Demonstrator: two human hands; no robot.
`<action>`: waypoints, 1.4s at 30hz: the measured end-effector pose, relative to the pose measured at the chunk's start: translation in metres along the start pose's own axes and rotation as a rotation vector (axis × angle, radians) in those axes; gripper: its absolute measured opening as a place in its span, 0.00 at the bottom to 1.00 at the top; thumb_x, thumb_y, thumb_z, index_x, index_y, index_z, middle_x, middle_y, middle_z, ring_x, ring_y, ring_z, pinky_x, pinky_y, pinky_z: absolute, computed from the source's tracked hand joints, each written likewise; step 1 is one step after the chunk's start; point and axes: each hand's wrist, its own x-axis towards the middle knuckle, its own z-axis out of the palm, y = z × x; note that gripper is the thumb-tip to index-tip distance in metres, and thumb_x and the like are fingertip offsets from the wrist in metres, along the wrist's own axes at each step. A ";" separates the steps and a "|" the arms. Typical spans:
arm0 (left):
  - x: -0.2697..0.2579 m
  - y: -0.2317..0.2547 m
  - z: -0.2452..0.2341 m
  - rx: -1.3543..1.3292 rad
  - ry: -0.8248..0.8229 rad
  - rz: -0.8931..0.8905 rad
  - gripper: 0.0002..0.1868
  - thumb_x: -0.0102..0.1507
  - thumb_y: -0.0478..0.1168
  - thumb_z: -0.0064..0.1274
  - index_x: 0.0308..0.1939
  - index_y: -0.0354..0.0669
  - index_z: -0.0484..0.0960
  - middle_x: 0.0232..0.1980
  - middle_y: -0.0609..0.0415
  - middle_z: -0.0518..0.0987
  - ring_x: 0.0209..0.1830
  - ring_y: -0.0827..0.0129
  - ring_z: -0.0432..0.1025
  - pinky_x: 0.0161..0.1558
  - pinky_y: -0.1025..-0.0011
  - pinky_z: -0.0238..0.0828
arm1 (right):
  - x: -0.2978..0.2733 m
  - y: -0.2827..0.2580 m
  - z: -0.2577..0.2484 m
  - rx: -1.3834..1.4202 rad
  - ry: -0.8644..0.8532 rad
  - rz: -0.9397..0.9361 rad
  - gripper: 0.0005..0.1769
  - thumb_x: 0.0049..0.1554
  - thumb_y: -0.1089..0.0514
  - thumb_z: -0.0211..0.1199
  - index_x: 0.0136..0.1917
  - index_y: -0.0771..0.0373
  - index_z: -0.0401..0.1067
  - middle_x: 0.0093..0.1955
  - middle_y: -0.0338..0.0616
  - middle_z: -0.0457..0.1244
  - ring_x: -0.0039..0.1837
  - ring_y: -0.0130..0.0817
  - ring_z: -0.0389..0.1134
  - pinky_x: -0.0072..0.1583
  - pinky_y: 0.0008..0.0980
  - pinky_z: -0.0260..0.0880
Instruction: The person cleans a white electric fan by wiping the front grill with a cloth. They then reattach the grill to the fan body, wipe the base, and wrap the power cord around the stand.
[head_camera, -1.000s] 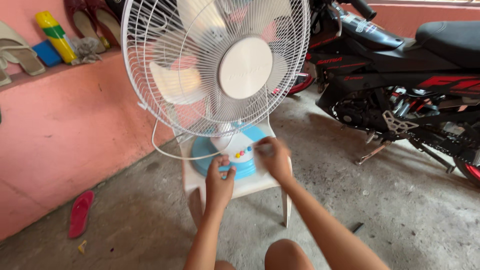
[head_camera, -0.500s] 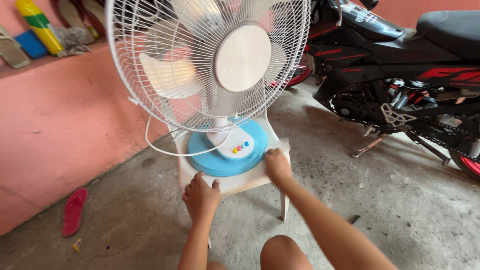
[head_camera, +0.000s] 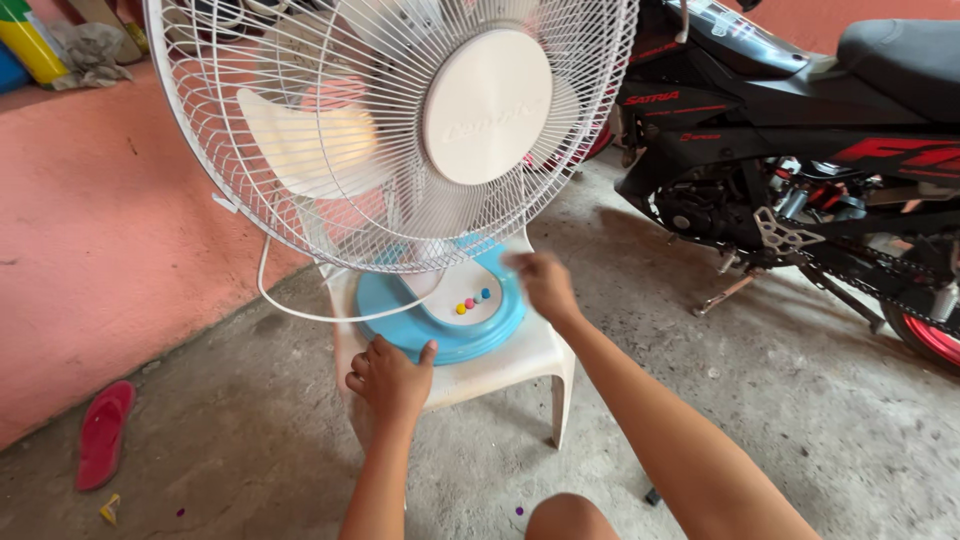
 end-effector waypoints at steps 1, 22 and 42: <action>0.001 0.000 0.002 0.017 -0.007 0.007 0.45 0.56 0.67 0.61 0.60 0.30 0.71 0.63 0.40 0.75 0.68 0.47 0.60 0.67 0.47 0.47 | 0.006 0.001 0.008 0.004 -0.160 0.034 0.14 0.60 0.67 0.55 0.57 0.64 0.75 0.57 0.49 0.69 0.59 0.46 0.71 0.61 0.40 0.69; 0.048 -0.032 0.020 0.048 -0.088 0.152 0.50 0.58 0.70 0.58 0.71 0.37 0.65 0.72 0.47 0.67 0.71 0.49 0.55 0.66 0.41 0.42 | -0.086 -0.056 0.047 -0.036 -0.219 -0.606 0.30 0.44 0.76 0.52 0.58 0.63 0.77 0.61 0.49 0.67 0.66 0.49 0.67 0.68 0.41 0.68; 0.005 -0.065 0.006 -0.550 0.344 -0.089 0.18 0.65 0.36 0.54 0.59 0.53 0.79 0.63 0.51 0.76 0.66 0.49 0.64 0.67 0.42 0.46 | -0.084 0.015 -0.041 -0.595 -0.193 -0.183 0.14 0.56 0.68 0.59 0.52 0.58 0.78 0.57 0.49 0.67 0.62 0.46 0.65 0.66 0.41 0.67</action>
